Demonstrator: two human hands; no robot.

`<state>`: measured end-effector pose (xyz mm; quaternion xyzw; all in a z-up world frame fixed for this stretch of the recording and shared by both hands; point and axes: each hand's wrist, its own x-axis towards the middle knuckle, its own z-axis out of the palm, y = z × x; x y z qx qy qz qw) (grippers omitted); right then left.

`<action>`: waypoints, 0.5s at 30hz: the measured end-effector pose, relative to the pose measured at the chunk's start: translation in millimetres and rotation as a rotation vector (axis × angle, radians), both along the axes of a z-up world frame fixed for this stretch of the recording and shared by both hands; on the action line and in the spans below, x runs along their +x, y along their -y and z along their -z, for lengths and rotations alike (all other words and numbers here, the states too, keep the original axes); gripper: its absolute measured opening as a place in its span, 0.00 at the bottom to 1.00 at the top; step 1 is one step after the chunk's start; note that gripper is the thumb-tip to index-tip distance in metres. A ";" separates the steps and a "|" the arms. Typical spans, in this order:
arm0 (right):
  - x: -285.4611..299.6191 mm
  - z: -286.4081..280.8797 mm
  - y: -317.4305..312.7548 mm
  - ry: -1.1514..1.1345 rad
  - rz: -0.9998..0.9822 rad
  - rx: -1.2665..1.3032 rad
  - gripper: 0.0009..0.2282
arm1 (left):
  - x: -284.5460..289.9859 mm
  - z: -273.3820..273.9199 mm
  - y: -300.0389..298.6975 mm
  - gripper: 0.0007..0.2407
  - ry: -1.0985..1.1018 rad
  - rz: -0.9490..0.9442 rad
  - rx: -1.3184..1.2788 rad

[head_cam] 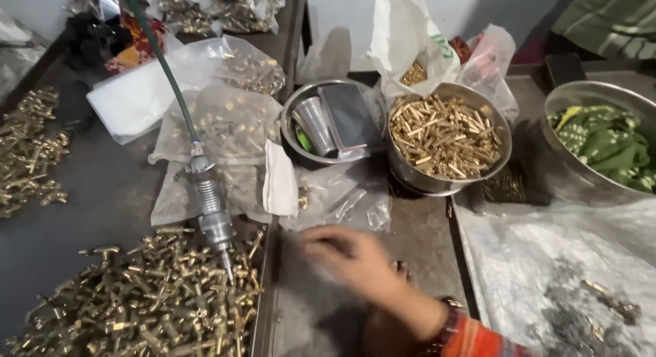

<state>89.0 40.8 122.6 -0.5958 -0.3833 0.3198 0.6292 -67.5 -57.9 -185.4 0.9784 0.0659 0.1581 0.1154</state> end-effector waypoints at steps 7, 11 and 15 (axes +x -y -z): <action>21.8 94.9 153.1 0.362 0.380 -0.407 0.17 | 74.3 -190.9 -70.0 0.24 -0.128 0.085 -0.297; 0.9 84.7 148.0 0.552 0.216 -0.225 0.17 | 57.6 -162.9 -80.3 0.22 0.059 0.004 -0.640; -14.0 94.1 141.9 0.618 0.134 -0.233 0.18 | 12.2 -174.6 -97.2 0.16 0.166 -0.126 -0.902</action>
